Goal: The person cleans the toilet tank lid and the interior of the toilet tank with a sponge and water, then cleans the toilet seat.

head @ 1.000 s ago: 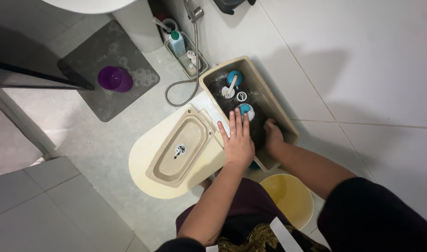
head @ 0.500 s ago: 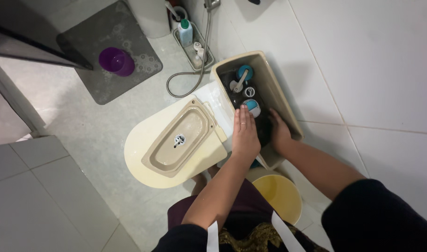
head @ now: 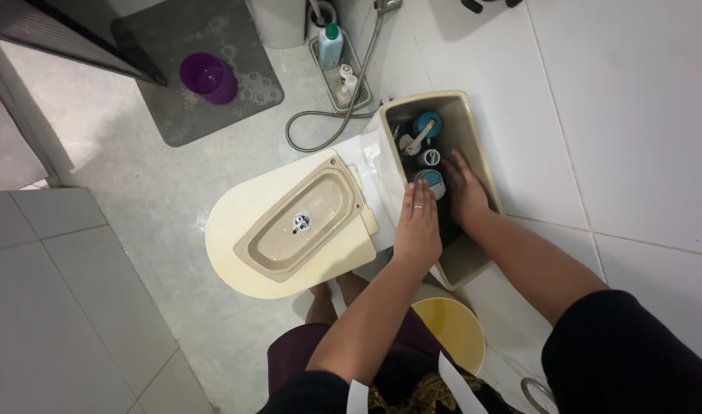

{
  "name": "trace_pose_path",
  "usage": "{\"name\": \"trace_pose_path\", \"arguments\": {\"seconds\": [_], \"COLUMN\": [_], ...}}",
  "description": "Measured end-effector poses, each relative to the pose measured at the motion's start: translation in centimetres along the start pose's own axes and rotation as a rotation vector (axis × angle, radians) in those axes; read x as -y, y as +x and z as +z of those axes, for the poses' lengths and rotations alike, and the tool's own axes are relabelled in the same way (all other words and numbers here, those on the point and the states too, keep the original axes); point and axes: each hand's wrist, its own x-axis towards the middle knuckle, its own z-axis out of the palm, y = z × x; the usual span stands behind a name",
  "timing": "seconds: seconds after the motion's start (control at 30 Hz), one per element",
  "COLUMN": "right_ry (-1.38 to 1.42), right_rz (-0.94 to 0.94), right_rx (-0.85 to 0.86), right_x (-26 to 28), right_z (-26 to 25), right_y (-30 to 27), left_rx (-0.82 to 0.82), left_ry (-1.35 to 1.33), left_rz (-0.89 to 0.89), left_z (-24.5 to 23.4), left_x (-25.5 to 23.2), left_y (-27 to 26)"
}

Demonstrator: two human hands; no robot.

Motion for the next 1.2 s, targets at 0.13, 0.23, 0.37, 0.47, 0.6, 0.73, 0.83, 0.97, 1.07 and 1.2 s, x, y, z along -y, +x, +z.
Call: {"name": "trace_pose_path", "arguments": {"seconds": [0.13,0.23,0.37,0.47,0.6,0.73,0.83,0.97,1.07,1.2], "right_ry": [0.053,0.097,-0.005,-0.055,0.033,0.058,-0.059,-0.012,0.025,-0.051], "right_rz": [0.086,0.090,0.094,0.092,0.054,-0.001,0.063,0.055,0.129,0.179], "right_rx": [-0.066,-0.112,-0.080,-0.051,0.009,0.051,-0.099,-0.025,-0.090,-0.137], "right_x": [-1.5,-2.9,-2.1,0.6,4.4,5.0,3.6,1.1,-0.5,0.3], "right_z": [-0.4,-0.5,-0.3,1.0,3.1,3.3,2.6,1.3,0.8,1.9], "right_y": [2.1,3.0,2.8,1.6,-0.5,-2.1,-2.5,0.7,4.4,5.6], "left_rx": [-0.004,-0.010,0.025,0.002,-0.006,-0.020,-0.004,0.002,-0.003,0.040], "left_ry": [-0.007,-0.008,0.008,-0.012,0.004,0.022,0.008,0.010,0.013,0.006], "left_rz": [-0.010,-0.014,-0.002,0.003,-0.014,-0.008,-0.002,0.000,-0.011,0.012], "left_z": [-0.3,-0.4,-0.4,0.1,0.4,0.5,0.5,-0.1,-0.2,-0.2], "left_x": [0.1,0.1,0.1,-0.1,-0.2,-0.2,-0.3,-0.1,0.0,-0.1], "left_y": [-0.1,-0.1,0.1,-0.4,0.1,0.3,0.2,0.0,0.3,0.2]}}
